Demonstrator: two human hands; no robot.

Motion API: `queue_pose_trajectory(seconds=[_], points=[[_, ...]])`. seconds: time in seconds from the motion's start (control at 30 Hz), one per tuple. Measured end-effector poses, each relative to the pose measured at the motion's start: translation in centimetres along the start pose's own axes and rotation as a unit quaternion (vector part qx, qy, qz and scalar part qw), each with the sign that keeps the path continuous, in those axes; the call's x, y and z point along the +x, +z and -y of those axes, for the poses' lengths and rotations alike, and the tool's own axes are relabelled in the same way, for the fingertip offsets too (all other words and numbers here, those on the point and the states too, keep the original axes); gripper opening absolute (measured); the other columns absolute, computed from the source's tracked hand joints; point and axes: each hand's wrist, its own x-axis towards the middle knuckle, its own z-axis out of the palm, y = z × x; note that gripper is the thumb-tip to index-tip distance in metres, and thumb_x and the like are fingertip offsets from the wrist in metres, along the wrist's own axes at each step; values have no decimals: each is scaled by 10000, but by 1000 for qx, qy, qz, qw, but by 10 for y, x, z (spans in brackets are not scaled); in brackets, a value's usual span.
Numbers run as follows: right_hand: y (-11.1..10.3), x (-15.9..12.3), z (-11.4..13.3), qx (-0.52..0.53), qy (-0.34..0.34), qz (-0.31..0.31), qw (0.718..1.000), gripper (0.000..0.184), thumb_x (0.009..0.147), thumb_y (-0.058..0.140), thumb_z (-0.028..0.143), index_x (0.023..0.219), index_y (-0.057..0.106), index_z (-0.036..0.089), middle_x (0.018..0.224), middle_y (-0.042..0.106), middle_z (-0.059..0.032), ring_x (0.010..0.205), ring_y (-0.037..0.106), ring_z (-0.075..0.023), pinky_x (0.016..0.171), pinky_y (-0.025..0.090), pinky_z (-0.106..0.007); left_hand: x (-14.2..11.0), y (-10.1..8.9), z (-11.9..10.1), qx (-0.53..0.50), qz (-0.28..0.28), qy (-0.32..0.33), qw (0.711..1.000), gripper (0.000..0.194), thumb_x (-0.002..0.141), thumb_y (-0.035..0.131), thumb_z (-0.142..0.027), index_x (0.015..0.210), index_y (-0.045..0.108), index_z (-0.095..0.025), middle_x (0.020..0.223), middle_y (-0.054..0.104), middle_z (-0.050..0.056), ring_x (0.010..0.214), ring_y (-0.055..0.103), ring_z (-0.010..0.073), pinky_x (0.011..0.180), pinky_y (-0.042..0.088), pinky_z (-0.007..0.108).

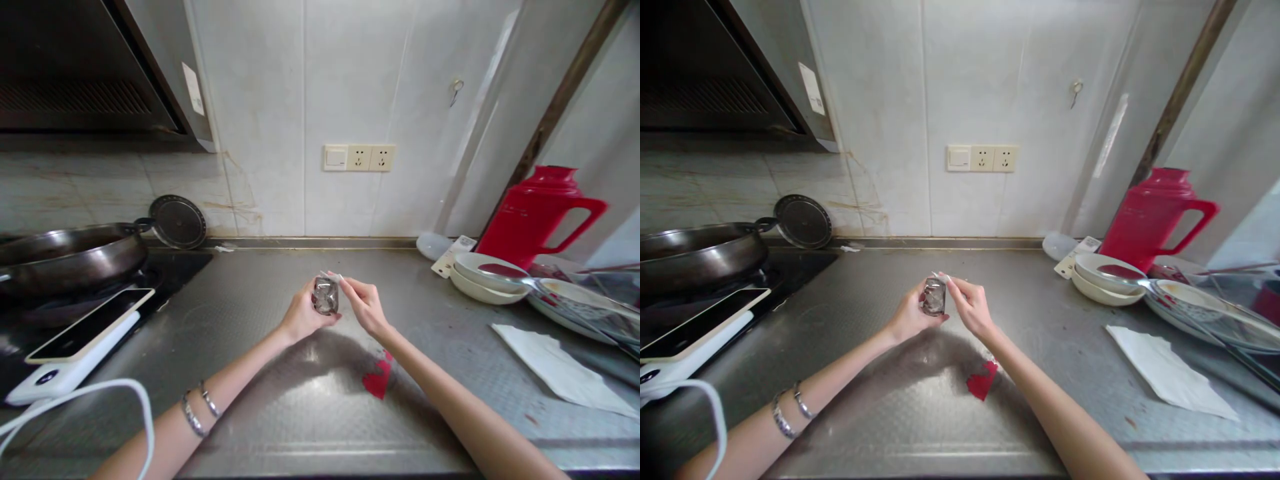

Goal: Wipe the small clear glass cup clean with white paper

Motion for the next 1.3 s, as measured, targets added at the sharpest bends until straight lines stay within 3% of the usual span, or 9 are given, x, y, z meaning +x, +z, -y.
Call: queue_pose_trajectory(seconds=[0.13,0.27,0.4,0.5,0.73,0.93,1.1,1.2,1.3], points=[[-3,-3,8,-43,-73,2,996,349,926,432,401,1044,712,231,1080,708,-56,987,662,-249,853,502,-356,0,1,5,20,-2,-6,1000,685,584,791,-273,1204,515,-186,1129,626,72,993,592,221,868,459,314],[-12,-1,10,-80,-119,7,990,356,921,433,396,879,734,209,857,732,-51,814,676,-223,744,503,-308,0,3,8,27,2,2,1000,658,597,785,-301,1186,514,-188,1106,620,68,982,587,216,850,459,311],[-17,5,2,-110,-68,-85,988,466,918,425,439,635,668,159,548,591,-7,528,551,-148,528,403,-247,0,3,11,57,-9,-1,998,700,557,803,-304,1171,503,-148,1100,593,97,956,576,224,813,466,316],[-15,10,-5,-123,-32,-143,982,425,916,434,444,752,693,150,625,627,-9,589,566,-149,557,398,-237,-1,3,12,69,-6,11,998,748,543,807,-290,1198,476,-144,1128,567,108,986,566,232,841,460,329],[-6,5,3,-94,-62,48,992,380,930,436,399,915,731,160,781,716,-35,703,653,-173,622,471,-231,-4,5,10,100,23,5,995,793,526,797,-260,1234,454,-165,1132,574,91,932,595,227,796,478,332],[-7,0,7,-102,-162,57,980,283,938,438,277,1041,693,212,1015,721,-70,950,674,-197,839,515,-302,-4,4,9,116,28,-1,993,753,548,781,-290,1228,477,-177,1095,613,78,902,613,228,770,483,329],[-5,-2,12,-143,-243,57,958,266,927,441,203,1058,671,169,1068,701,-118,1008,656,-204,879,511,-317,-3,4,10,135,2,-7,991,624,572,764,-301,1140,543,-170,1065,625,90,939,608,243,796,478,335],[-3,-6,19,-135,-245,62,958,251,926,446,206,978,687,165,946,722,-96,891,677,-188,792,517,-276,-1,4,13,124,-1,-14,992,551,574,766,-314,1072,578,-173,1050,636,85,937,606,236,798,476,325],[-2,-7,24,-110,-190,38,975,282,928,457,263,817,696,164,699,685,-36,623,627,-136,607,473,-220,1,4,17,82,-12,-36,996,502,579,770,-334,1013,583,-165,970,658,65,864,615,206,765,482,301]])
